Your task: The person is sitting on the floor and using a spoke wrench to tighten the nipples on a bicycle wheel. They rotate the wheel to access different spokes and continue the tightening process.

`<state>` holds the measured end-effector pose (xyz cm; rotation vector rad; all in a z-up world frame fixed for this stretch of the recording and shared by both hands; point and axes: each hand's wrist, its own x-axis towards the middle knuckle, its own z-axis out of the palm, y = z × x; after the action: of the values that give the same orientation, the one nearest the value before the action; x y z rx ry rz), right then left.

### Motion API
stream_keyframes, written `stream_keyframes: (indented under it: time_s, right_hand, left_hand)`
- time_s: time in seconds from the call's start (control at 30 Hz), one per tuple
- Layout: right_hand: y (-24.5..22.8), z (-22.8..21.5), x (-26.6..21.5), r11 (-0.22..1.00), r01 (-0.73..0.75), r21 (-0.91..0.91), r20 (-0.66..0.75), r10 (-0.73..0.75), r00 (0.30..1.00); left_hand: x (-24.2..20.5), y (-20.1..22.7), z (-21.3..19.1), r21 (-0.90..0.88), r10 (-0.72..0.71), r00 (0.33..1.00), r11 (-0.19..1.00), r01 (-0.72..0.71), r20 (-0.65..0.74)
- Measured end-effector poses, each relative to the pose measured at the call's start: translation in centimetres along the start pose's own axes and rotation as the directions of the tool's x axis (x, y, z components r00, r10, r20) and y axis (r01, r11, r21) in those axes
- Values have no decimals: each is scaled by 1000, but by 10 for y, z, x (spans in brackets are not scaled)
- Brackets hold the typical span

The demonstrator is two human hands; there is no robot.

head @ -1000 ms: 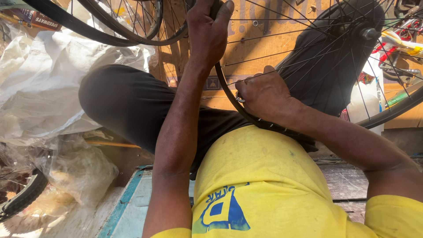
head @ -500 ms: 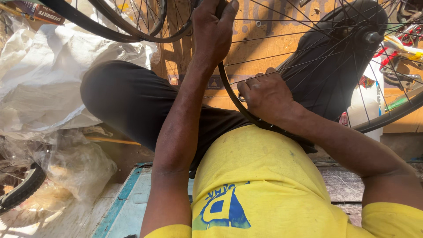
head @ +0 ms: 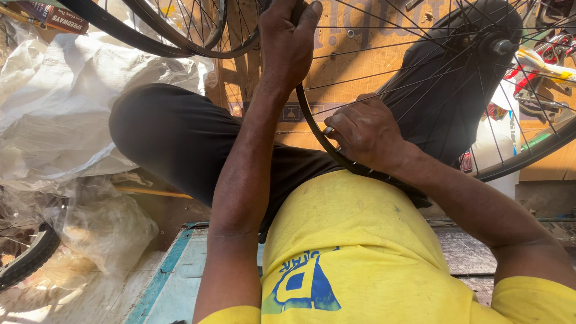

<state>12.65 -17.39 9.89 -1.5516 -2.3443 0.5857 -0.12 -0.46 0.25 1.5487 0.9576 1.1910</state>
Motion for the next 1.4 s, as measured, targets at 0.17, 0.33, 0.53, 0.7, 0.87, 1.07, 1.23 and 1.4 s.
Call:
stream_keyframes:
  time_s: [0.17,0.33,0.53,0.7,0.87,1.07,1.23,1.4]
  right_hand:
    - [-5,-15,-8,979,196,-49,-62,-199,978]
    - [11,-28,-15,976,175,129,-92,-164,982]
    - [-12,-45,-13,984,58,-170,-209,-94,973]
    - [-25,-31,8,995,-6,-103,-52,1,999]
    - [-22,-36,12,995,103,-15,-33,-103,994]
    - [-17,-13,4,978,-54,-199,41,63,997]
    - [-23,-18,7,968,-100,-229,280,164,946]
    - [-19,-42,-2,987,126,99,-64,-120,991]
  left_hand:
    - [0,2,-2,3,-13,1000,1000,13,1]
    - [-2,5,1,-74,-38,999,997,37,-13]
    - [-10,11,0,-42,-84,996,996,83,-32]
    - [-11,28,-5,-27,-101,995,995,101,-12]
    - [6,-4,-11,57,-30,997,998,26,68]
    - [3,-10,-6,-116,-152,988,982,147,-37]
    - [-2,5,-5,-110,-142,988,985,136,-55]
    - [-5,-1,-3,-67,-103,993,993,99,-64]
